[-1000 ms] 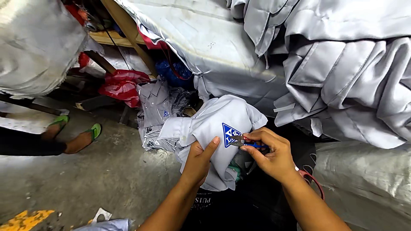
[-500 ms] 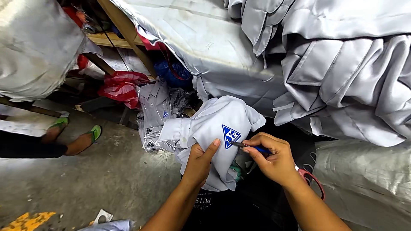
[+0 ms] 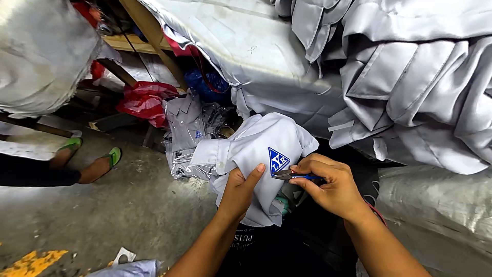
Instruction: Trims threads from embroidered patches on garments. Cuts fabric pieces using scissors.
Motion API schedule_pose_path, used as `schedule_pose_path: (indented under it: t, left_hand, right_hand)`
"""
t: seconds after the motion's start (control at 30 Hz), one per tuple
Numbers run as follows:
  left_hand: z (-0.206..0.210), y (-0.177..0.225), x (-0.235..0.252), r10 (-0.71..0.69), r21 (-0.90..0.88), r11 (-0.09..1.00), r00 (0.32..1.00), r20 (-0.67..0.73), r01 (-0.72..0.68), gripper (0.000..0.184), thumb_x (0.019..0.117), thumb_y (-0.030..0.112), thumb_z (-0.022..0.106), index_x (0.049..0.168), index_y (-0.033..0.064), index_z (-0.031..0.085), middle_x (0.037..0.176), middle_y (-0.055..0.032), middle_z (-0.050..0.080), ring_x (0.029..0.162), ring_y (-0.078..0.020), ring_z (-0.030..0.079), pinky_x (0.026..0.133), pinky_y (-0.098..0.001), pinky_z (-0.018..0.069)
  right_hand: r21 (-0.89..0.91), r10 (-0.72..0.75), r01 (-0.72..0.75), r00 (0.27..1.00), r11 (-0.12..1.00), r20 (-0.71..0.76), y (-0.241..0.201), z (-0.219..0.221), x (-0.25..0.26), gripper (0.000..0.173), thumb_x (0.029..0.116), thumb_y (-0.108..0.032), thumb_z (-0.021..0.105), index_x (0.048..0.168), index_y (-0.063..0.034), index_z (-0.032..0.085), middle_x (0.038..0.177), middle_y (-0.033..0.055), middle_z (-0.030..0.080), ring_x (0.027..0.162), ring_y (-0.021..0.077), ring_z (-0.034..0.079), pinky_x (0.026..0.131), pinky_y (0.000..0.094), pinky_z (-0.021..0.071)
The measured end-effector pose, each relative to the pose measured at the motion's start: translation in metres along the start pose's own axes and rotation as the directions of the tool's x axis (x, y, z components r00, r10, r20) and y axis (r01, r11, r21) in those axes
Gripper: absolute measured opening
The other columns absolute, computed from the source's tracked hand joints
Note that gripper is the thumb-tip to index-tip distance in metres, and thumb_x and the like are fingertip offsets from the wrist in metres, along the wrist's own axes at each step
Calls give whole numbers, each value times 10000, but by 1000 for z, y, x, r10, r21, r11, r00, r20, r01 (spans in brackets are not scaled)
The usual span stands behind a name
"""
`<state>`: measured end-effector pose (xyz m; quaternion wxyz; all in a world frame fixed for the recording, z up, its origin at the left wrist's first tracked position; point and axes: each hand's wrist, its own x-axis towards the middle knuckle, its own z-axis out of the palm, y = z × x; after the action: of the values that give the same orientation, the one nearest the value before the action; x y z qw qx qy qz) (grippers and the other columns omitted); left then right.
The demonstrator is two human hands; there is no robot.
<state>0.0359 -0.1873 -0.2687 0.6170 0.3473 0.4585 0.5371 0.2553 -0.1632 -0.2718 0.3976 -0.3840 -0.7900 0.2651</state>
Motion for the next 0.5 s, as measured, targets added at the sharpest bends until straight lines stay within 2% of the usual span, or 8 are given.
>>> schedule_pose_path:
  t: [0.13, 0.23, 0.37, 0.5]
  left_hand:
    - [1, 0, 0, -9, 9, 1000, 1000, 0, 9, 193, 1021, -20, 488, 990, 72, 654, 850, 24, 747, 802, -58, 724, 793, -259, 613]
    - [1, 0, 0, -5, 4, 1000, 1000, -2, 5, 194, 1021, -11, 489, 986, 72, 661, 853, 21, 748, 809, -60, 724, 798, -260, 611]
    - [2, -1, 0, -9, 27, 1000, 999, -37, 10, 141, 991, -33, 537, 1024, 59, 639, 865, 21, 745, 816, -62, 724, 802, -260, 613]
    - [1, -2, 2, -32, 13, 999, 999, -32, 33, 138, 1011, -28, 506, 1077, 53, 596, 900, 16, 742, 845, -70, 725, 825, -273, 613]
  right_hand:
    - [-41, -14, 14, 1000, 999, -2, 0, 0, 0, 204, 961, -219, 703, 942, -32, 782, 901, 50, 737, 876, 48, 675, 793, 172, 542]
    - [-40, 6, -5, 1000, 999, 25, 0, 2, -1, 209, 961, -229, 700, 969, -32, 769, 926, 48, 729, 880, 43, 667, 787, 169, 544]
    - [-12, 23, -22, 997, 1000, 70, 1, 5, -5, 214, 972, -231, 689, 956, -30, 761, 902, 57, 723, 859, 63, 661, 774, 182, 533]
    - [7, 25, -25, 999, 1000, -23, 3, 2, -8, 226, 944, -238, 728, 1025, -29, 756, 988, 55, 727, 922, 47, 657, 816, 178, 539]
